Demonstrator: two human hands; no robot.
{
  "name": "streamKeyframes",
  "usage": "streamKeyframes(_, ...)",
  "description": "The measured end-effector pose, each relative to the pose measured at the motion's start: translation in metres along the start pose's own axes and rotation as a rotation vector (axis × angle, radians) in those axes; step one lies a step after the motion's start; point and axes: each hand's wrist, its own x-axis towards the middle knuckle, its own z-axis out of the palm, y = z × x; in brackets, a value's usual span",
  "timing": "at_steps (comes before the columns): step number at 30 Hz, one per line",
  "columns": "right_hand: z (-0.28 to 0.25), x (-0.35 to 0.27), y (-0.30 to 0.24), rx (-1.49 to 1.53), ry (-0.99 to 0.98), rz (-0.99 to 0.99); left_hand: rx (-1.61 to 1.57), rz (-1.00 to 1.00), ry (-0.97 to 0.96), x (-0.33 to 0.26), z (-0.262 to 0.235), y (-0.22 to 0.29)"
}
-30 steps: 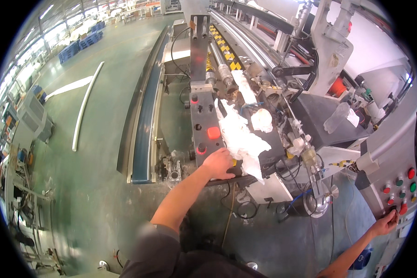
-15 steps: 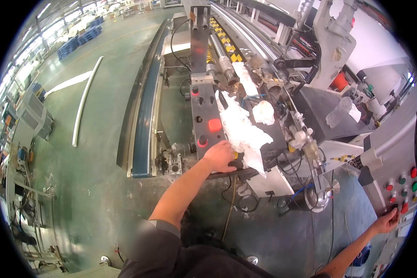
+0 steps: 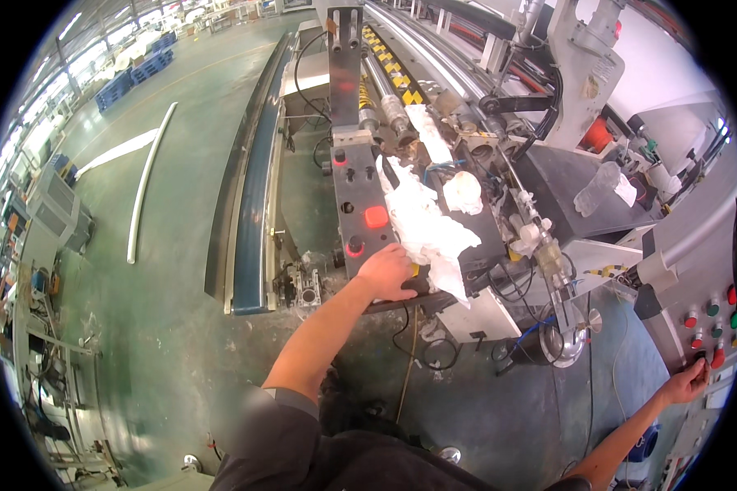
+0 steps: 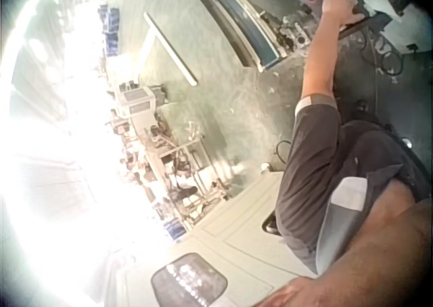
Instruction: The person tapes a strip of material around a white paper tube and then interacts with a control panel of a manufacturing machine.
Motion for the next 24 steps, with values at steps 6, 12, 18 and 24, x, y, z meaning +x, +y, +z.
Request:
streamKeyframes(6,0.005,-0.001,-0.008,0.038,-0.005,0.002,0.019,0.005,-0.004,-0.001,0.001,-0.001)
streamKeyframes(12,0.005,0.001,-0.010,0.008,-0.002,-0.045,0.023,0.012,0.016,-0.001,0.005,-0.002)
streamKeyframes(18,0.007,0.002,-0.012,0.038,-0.002,-0.057,0.028,0.012,0.037,-0.002,0.007,-0.003)
streamKeyframes(24,0.009,0.001,-0.018,0.004,-0.005,-0.066,0.023,0.013,0.051,-0.002,0.008,-0.003)
